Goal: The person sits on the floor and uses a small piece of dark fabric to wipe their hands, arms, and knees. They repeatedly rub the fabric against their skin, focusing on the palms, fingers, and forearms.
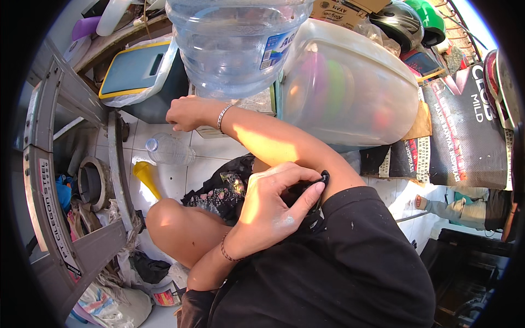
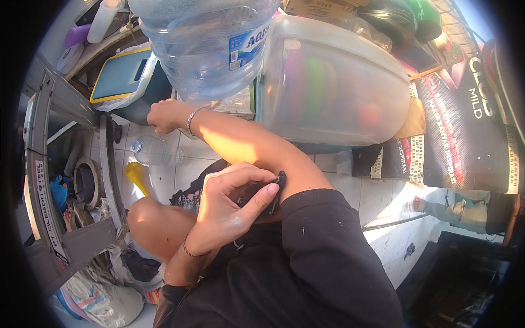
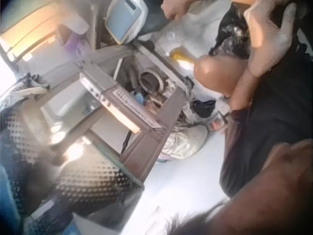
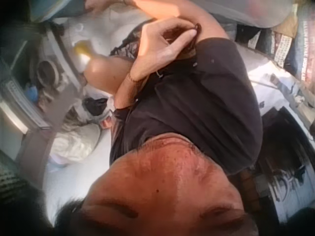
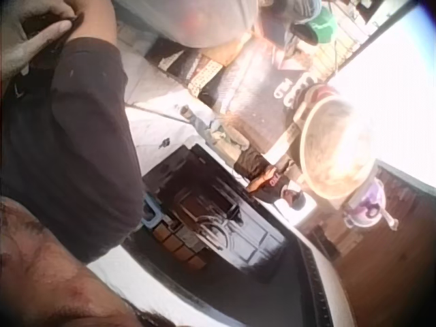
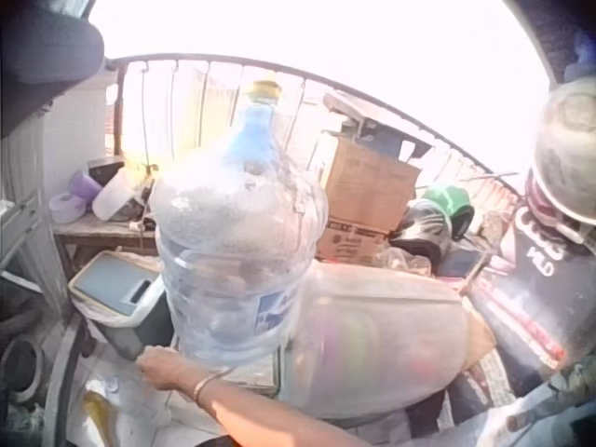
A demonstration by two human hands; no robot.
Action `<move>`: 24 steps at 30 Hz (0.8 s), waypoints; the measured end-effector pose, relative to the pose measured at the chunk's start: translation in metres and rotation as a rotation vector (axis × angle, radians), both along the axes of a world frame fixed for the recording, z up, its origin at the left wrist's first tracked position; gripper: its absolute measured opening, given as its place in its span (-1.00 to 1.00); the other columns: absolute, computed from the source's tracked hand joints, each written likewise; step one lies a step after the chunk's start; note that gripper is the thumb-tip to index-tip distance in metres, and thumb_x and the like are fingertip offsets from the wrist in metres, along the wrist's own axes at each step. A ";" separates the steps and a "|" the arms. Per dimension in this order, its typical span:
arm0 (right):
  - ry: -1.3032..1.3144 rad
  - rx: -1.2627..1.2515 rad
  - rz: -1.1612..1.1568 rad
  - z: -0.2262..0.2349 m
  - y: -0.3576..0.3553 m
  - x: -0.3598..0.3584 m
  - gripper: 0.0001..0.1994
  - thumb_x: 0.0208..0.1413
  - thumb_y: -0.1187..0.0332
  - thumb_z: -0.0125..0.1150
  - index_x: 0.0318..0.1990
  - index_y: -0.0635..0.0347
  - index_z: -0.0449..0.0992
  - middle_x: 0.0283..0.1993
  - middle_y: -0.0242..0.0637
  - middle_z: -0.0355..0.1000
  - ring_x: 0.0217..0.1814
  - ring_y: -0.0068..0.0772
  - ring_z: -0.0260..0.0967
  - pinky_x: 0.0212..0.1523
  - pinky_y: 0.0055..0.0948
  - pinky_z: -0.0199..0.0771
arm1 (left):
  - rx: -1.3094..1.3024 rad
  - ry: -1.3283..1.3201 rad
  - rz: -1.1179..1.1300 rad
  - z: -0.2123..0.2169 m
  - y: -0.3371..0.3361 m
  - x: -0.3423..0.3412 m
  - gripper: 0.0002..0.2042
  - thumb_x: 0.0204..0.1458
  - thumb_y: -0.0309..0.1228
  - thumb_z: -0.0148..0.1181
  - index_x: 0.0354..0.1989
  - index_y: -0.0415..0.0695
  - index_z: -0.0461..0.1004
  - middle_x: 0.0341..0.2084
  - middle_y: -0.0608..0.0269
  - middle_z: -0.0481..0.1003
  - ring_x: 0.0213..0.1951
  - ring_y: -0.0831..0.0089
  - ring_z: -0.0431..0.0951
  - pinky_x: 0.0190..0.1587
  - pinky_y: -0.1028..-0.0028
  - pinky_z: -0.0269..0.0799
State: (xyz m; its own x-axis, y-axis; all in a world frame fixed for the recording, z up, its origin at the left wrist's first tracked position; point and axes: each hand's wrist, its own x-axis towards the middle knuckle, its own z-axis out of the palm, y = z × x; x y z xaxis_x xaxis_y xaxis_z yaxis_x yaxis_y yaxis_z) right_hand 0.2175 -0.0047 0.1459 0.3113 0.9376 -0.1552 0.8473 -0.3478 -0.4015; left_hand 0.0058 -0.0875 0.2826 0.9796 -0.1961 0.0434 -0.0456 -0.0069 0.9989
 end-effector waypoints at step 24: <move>0.109 0.137 -0.079 -0.002 -0.024 0.025 -0.69 0.23 0.16 0.29 -0.03 0.17 0.68 -0.15 -0.10 0.66 -0.05 -0.01 0.61 0.02 -0.14 0.60 | 0.316 -0.476 0.483 -0.043 -0.011 0.025 -0.86 0.02 -0.56 0.42 -0.24 -0.22 0.63 -0.37 0.12 0.62 -0.37 0.20 0.67 -0.27 0.35 0.60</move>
State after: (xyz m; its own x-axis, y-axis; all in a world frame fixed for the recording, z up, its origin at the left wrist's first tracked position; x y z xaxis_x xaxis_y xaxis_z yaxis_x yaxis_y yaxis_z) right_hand 0.2427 -0.0283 0.1439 0.3727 0.9257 -0.0647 0.7686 -0.3471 -0.5374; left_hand 0.0312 -0.0990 0.2399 0.8493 0.1780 0.4969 -0.3916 -0.4188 0.8193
